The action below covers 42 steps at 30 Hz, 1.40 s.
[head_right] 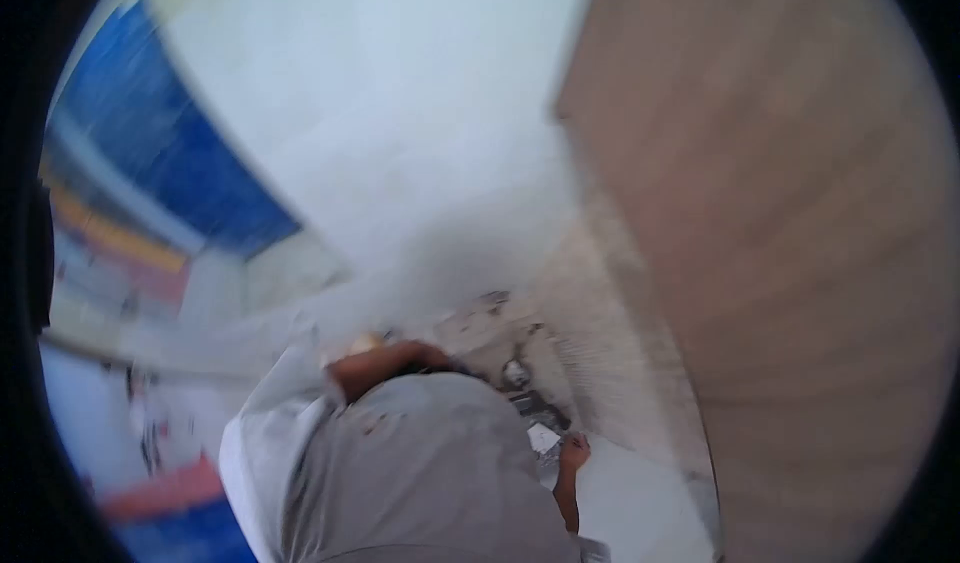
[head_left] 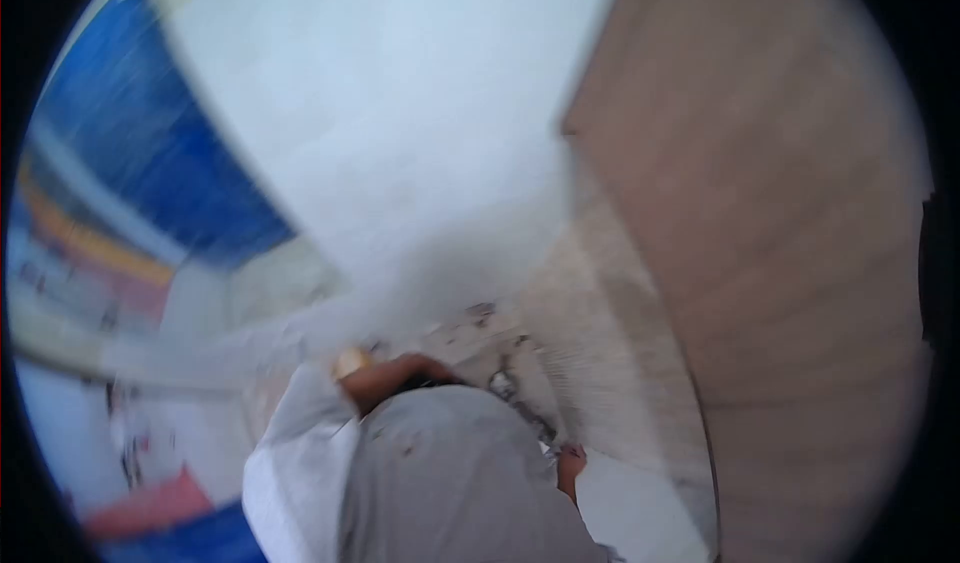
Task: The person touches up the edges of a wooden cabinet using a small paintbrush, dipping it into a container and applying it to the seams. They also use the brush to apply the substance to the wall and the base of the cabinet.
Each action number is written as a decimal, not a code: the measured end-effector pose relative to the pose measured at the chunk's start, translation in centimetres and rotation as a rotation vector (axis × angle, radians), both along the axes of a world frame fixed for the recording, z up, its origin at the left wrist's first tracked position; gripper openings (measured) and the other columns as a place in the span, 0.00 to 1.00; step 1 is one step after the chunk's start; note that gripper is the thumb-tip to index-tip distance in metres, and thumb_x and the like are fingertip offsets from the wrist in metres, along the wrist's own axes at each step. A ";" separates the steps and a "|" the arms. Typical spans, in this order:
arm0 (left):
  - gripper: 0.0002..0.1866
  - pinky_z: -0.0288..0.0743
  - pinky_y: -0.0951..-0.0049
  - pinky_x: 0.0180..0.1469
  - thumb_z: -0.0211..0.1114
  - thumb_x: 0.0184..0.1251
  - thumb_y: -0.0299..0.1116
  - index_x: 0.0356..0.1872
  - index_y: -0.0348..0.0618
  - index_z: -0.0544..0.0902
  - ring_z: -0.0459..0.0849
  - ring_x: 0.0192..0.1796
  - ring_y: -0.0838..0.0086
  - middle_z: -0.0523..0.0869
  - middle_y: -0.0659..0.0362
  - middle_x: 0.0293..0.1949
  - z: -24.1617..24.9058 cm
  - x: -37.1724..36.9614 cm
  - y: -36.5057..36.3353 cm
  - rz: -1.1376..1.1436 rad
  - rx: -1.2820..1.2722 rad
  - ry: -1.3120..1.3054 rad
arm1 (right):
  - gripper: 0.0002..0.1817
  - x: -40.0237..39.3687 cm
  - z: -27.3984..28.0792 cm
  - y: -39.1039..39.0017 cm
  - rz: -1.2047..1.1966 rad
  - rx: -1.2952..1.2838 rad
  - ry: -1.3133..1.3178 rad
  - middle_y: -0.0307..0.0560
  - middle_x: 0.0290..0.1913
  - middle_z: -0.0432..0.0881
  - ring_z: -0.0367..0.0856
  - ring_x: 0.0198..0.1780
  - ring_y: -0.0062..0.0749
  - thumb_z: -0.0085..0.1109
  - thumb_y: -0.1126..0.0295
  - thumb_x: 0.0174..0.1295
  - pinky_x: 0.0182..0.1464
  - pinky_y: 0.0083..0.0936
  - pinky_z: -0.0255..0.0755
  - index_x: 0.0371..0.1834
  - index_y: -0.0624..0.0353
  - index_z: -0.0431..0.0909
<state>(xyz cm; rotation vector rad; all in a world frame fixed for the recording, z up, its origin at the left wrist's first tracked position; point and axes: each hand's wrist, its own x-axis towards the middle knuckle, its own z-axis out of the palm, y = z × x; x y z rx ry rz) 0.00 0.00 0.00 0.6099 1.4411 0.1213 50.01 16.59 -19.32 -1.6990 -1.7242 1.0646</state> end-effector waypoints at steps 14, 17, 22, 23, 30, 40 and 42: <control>0.33 0.75 0.54 0.58 0.56 0.71 0.60 0.57 0.40 0.88 0.85 0.51 0.58 0.89 0.47 0.54 -12.2 5.5 -19.4 0.113 -0.007 0.129 | 0.13 -0.2 0.0 -2.9 -0.223 0.066 0.112 0.54 0.41 0.87 0.83 0.36 0.37 0.62 0.66 0.70 0.42 0.33 0.82 0.41 0.68 0.86; 0.32 0.75 0.55 0.59 0.57 0.74 0.58 0.58 0.39 0.87 0.84 0.53 0.59 0.89 0.45 0.55 -22.2 8.7 -25.9 0.205 -0.017 0.151 | 0.14 0.7 -4.7 -4.0 -0.252 0.161 0.198 0.55 0.42 0.88 0.83 0.37 0.38 0.62 0.65 0.72 0.43 0.33 0.81 0.42 0.69 0.85; 0.28 0.75 0.57 0.61 0.61 0.73 0.54 0.60 0.42 0.86 0.85 0.53 0.63 0.90 0.52 0.56 -42.1 14.6 -34.9 0.275 0.491 0.155 | 0.15 3.9 -16.8 -1.6 0.087 0.554 -0.043 0.55 0.43 0.88 0.85 0.40 0.40 0.60 0.65 0.74 0.46 0.35 0.82 0.48 0.69 0.86; 0.28 0.77 0.56 0.58 0.62 0.70 0.55 0.59 0.43 0.87 0.87 0.50 0.60 0.90 0.51 0.56 -42.9 15.1 -35.8 0.462 0.457 0.116 | 0.16 2.2 -16.6 -3.1 -0.020 0.326 0.114 0.55 0.43 0.88 0.86 0.41 0.40 0.60 0.64 0.73 0.46 0.36 0.82 0.50 0.69 0.86; 0.30 0.72 0.57 0.67 0.59 0.72 0.58 0.59 0.43 0.88 0.84 0.62 0.55 0.88 0.45 0.60 -29.9 19.5 -37.1 0.329 0.198 0.265 | 0.17 -3.3 -12.2 -5.9 -0.247 -0.086 0.607 0.51 0.52 0.89 0.88 0.49 0.40 0.58 0.62 0.73 0.49 0.32 0.78 0.59 0.60 0.80; 0.38 0.75 0.54 0.65 0.59 0.66 0.64 0.54 0.34 0.89 0.85 0.62 0.50 0.87 0.40 0.60 -26.4 26.9 -39.8 0.475 0.106 0.271 | 0.10 -5.0 -7.2 -7.4 0.018 -0.126 0.664 0.43 0.45 0.90 0.86 0.42 0.32 0.63 0.66 0.70 0.41 0.29 0.77 0.51 0.57 0.83; 0.37 0.75 0.54 0.64 0.61 0.65 0.64 0.52 0.34 0.90 0.86 0.60 0.51 0.89 0.41 0.57 -26.4 28.1 -40.4 0.486 0.118 0.281 | 0.10 -3.6 -6.8 -8.8 0.061 -0.107 0.614 0.43 0.45 0.90 0.86 0.42 0.31 0.62 0.67 0.70 0.42 0.28 0.77 0.51 0.57 0.83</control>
